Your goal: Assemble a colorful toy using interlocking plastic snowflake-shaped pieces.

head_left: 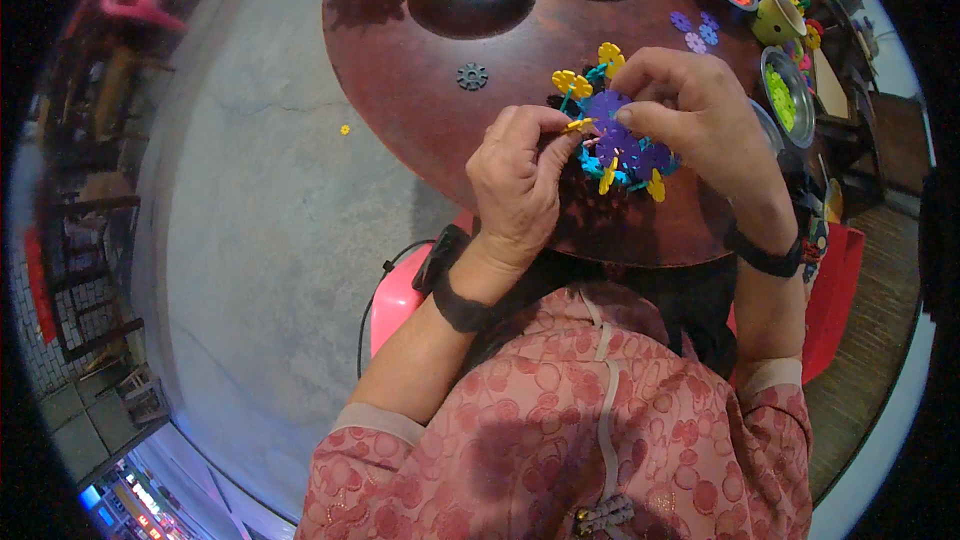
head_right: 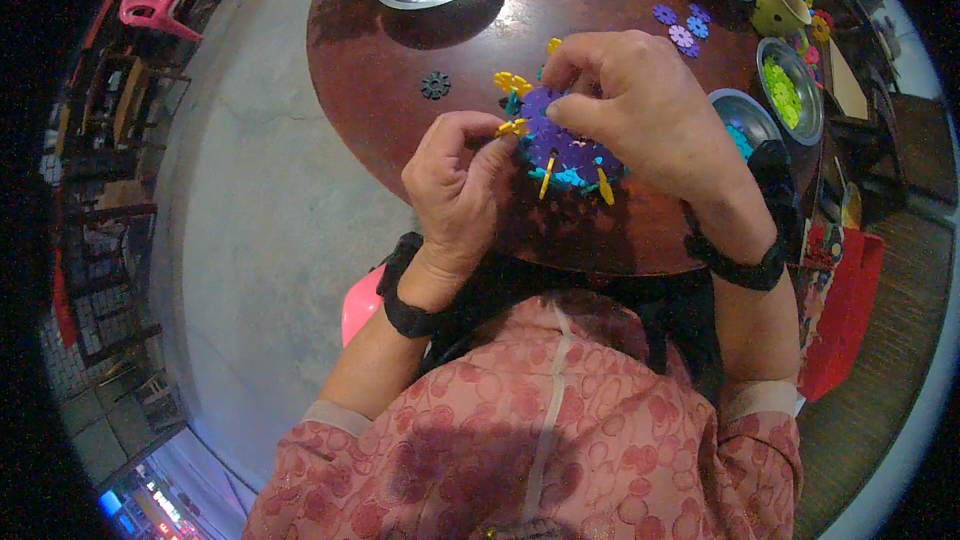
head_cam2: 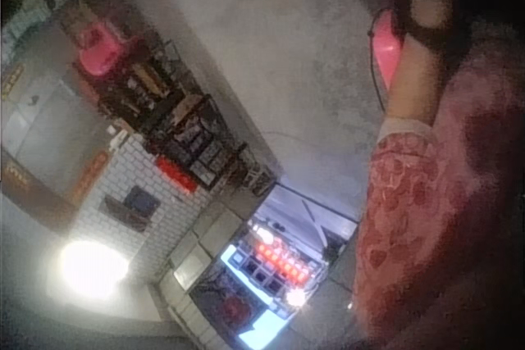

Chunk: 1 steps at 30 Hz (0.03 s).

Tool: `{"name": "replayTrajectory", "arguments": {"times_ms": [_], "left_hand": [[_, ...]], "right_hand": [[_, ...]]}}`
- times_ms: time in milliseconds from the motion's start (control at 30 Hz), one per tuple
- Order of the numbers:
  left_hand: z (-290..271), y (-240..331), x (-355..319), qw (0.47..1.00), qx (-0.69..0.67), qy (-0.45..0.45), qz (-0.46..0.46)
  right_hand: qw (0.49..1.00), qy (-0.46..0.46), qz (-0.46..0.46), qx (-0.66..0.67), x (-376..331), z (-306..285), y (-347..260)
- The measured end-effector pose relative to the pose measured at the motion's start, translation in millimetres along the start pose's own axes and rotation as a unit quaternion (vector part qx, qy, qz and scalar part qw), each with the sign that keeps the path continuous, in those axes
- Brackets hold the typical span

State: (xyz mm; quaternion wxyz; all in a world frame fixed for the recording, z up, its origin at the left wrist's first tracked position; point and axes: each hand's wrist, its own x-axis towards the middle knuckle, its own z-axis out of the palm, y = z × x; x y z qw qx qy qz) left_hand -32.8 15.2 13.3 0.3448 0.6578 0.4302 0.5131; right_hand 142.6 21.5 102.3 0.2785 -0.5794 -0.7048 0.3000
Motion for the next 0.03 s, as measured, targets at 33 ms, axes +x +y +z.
{"name": "replayTrajectory", "arguments": {"times_ms": [33], "left_hand": [[-0.6, 1.4, -0.3, 1.0, -0.012, -0.002, -0.014]], "right_hand": [[1.0, 0.007, -0.004, 0.019, 0.2, 0.9, 3.6]]}}
